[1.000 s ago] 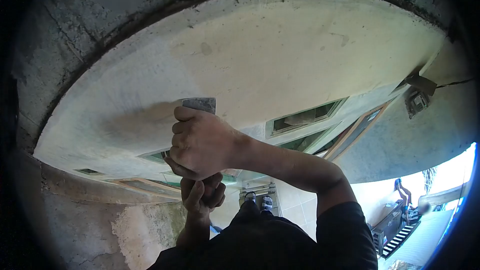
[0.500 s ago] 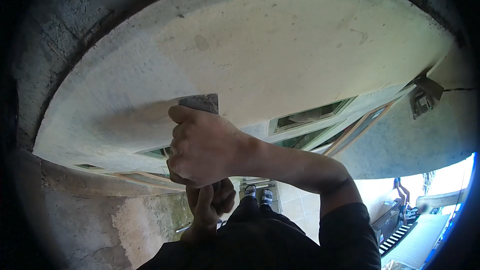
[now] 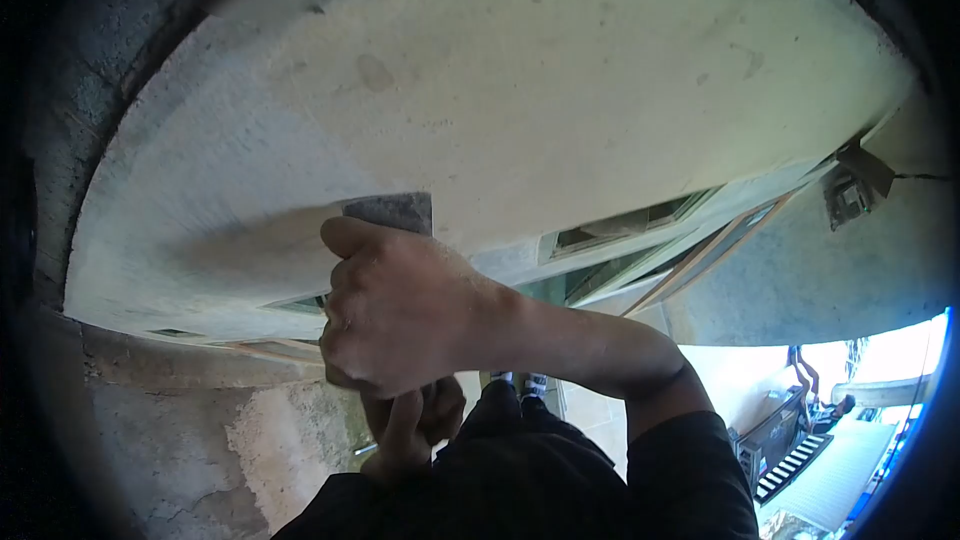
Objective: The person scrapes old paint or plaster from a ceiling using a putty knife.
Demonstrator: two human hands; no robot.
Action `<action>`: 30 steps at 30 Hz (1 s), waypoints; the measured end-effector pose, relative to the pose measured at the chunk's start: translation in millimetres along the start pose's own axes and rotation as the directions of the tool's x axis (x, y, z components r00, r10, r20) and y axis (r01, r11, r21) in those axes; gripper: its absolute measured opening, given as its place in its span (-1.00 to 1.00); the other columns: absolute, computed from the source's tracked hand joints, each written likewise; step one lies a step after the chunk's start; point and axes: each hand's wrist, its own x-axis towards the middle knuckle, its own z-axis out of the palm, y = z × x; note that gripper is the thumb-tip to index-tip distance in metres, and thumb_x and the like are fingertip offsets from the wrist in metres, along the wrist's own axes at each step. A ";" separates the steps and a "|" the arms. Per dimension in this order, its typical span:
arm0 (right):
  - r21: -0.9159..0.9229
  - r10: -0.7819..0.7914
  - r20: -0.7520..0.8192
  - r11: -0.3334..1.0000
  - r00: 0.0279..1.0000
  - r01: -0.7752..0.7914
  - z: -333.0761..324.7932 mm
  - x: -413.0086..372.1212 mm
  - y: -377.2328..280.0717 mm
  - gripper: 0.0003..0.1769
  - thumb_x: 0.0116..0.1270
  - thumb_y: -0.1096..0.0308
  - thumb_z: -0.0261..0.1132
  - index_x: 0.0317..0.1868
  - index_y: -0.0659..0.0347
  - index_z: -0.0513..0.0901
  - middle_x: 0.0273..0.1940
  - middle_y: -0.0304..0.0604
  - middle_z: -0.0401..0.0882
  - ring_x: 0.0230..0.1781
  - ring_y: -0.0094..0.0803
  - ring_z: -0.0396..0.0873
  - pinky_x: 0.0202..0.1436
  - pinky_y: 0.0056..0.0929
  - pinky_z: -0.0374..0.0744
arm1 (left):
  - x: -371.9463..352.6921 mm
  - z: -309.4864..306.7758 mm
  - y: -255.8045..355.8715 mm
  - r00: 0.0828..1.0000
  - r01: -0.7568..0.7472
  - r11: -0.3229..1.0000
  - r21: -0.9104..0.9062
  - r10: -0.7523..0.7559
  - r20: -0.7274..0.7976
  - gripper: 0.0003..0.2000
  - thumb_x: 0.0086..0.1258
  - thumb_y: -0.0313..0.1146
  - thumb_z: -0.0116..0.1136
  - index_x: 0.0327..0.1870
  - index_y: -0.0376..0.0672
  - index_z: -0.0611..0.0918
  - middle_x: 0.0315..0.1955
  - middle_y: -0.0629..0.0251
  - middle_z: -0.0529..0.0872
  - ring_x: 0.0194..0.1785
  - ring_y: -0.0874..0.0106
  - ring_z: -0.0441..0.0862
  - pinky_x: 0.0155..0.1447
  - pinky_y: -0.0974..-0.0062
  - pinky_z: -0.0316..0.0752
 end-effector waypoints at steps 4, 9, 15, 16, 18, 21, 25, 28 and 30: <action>-0.085 -0.024 0.074 0.996 0.997 0.030 1.2 -1.4 -0.2 -0.65 -0.24 0.25 0.31 -0.86 0.04 0.26 -0.83 -0.45 0.16 -0.76 -0.55 0.24 -0.42 -0.52 0.28 | 7.0 2.2 -2.0 0.999 -0.028 0.999 -0.026 0.030 0.044 -0.70 0.42 -0.44 -0.09 0.12 -0.06 0.24 -0.44 0.34 0.42 -0.47 0.60 0.37 -0.46 0.67 0.19; -0.030 0.014 0.031 0.999 0.999 -0.013 9.3 -6.0 -5.1 -0.64 -0.26 0.23 0.32 -0.87 0.04 0.26 -0.84 -0.46 0.17 -0.76 -0.58 0.24 -0.43 -0.53 0.27 | 3.7 7.0 -8.9 0.990 -0.140 0.989 0.036 0.141 -0.004 -0.75 0.44 -0.32 0.00 0.03 -0.19 0.35 -0.66 0.45 0.22 -0.73 0.65 0.05 -0.74 0.71 -0.02; -0.106 -0.033 0.022 0.994 0.999 0.035 -2.6 8.3 4.2 -0.65 -0.26 0.24 0.33 -0.87 0.01 0.28 -0.84 -0.48 0.16 -0.76 -0.59 0.26 -0.44 -0.52 0.28 | 15.6 15.8 3.6 0.976 -0.180 0.980 0.081 0.188 -0.112 -0.76 0.41 -0.35 0.03 -0.01 -0.23 0.37 -0.67 0.44 0.22 -0.72 0.65 0.09 -0.76 0.71 0.01; -0.094 -0.036 -0.029 0.995 0.999 0.033 -5.0 9.7 3.5 -0.66 -0.26 0.24 0.33 -0.87 0.00 0.28 -0.84 -0.48 0.17 -0.76 -0.59 0.26 -0.45 -0.52 0.28 | 11.3 13.0 2.4 0.977 -0.170 0.982 0.083 0.179 -0.117 -0.76 0.41 -0.35 0.03 -0.01 -0.23 0.37 -0.67 0.44 0.22 -0.72 0.65 0.09 -0.76 0.71 0.01; -0.096 -0.009 -0.043 0.995 0.999 0.005 5.6 1.8 -1.5 -0.66 -0.26 0.24 0.32 -0.87 0.01 0.28 -0.84 -0.48 0.18 -0.75 -0.59 0.26 -0.44 -0.52 0.29 | 12.3 7.2 -0.9 0.982 -0.166 0.981 0.096 0.174 -0.074 -0.76 0.41 -0.37 0.01 0.00 -0.23 0.36 -0.66 0.43 0.23 -0.72 0.65 0.11 -0.76 0.73 0.00; -0.122 0.011 -0.038 0.992 0.999 -0.015 -0.8 4.6 0.6 -0.66 -0.27 0.23 0.31 -0.87 0.02 0.28 -0.84 -0.47 0.21 -0.74 -0.57 0.28 -0.43 -0.53 0.31 | 9.1 9.4 3.4 0.988 -0.130 0.986 0.102 0.138 -0.074 -0.77 0.41 -0.38 -0.01 0.01 -0.23 0.35 -0.62 0.41 0.26 -0.71 0.65 0.14 -0.76 0.74 0.00; -0.119 0.003 -0.046 0.993 0.999 -0.008 -9.6 14.7 0.0 -0.67 -0.26 0.22 0.30 -0.87 0.04 0.30 -0.83 -0.46 0.24 -0.73 -0.55 0.31 -0.42 -0.53 0.33 | 16.2 13.6 10.2 0.983 -0.160 0.982 0.104 0.168 -0.068 -0.77 0.41 -0.37 -0.02 0.00 -0.24 0.35 -0.64 0.42 0.22 -0.72 0.65 0.13 -0.76 0.73 0.02; -0.081 0.024 -0.024 0.996 0.999 -0.026 1.3 6.9 -3.3 -0.67 -0.24 0.23 0.30 -0.88 0.04 0.30 -0.84 -0.46 0.24 -0.74 -0.55 0.31 -0.42 -0.52 0.33 | 11.3 16.6 6.9 0.981 -0.150 0.985 0.085 0.159 -0.113 -0.75 0.38 -0.37 0.02 -0.01 -0.24 0.36 -0.63 0.43 0.22 -0.71 0.63 0.14 -0.77 0.73 0.04; -0.043 0.024 -0.013 0.999 1.000 -0.025 -1.9 4.6 -3.1 -0.67 -0.24 0.23 0.29 -0.88 0.03 0.29 -0.84 -0.46 0.24 -0.74 -0.55 0.31 -0.42 -0.51 0.33 | 4.9 17.4 7.5 0.976 -0.123 0.983 0.136 0.145 -0.164 -0.73 0.39 -0.35 0.03 0.00 -0.27 0.36 -0.63 0.43 0.22 -0.71 0.64 0.15 -0.77 0.73 0.05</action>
